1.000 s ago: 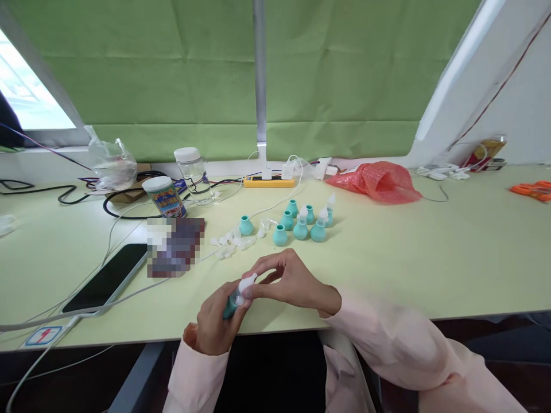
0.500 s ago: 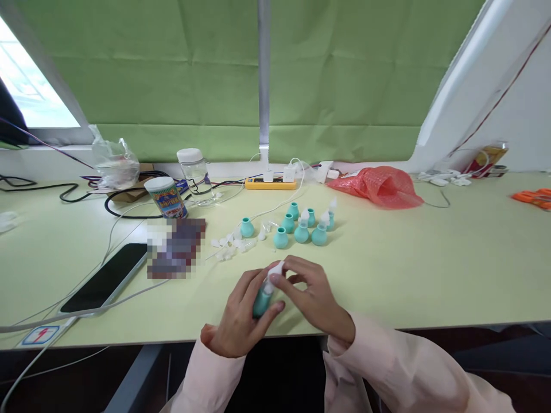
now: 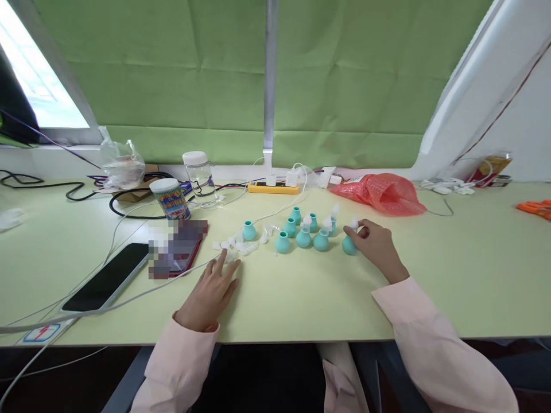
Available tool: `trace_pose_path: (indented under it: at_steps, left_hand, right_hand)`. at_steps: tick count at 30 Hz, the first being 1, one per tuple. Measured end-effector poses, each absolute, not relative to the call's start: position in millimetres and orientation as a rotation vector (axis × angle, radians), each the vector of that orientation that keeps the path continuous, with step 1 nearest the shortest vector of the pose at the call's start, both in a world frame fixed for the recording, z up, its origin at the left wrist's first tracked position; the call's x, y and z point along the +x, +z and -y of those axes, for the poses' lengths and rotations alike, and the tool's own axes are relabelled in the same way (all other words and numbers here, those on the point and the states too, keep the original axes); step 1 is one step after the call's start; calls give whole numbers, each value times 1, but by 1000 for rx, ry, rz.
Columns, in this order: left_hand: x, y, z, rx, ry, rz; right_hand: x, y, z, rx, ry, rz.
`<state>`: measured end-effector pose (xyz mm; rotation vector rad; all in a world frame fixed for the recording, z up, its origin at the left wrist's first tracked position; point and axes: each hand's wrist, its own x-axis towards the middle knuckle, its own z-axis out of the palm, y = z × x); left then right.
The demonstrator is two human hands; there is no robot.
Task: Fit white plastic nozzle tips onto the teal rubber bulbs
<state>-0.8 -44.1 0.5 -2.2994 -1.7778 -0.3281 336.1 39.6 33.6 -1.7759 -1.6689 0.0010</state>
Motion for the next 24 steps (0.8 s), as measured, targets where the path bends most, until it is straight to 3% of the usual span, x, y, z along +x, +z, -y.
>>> trace_pose_path:
  at_steps: [8, 14, 18, 24]
  left_hand:
    - [0, -1, 43, -2322, -341, 1707]
    - [3, 4, 46, -2338, -329, 1760]
    - [3, 4, 44, -2416, -340, 1737]
    - [5, -7, 47, -2416, -474, 1649]
  right_hand:
    - [340, 35, -38, -1923, -124, 1645]
    - [317, 50, -15, -1375, -653, 1334]
    - [276, 55, 2, -906, -791, 1625]
    - [194, 46, -1, -939, -601, 2530]
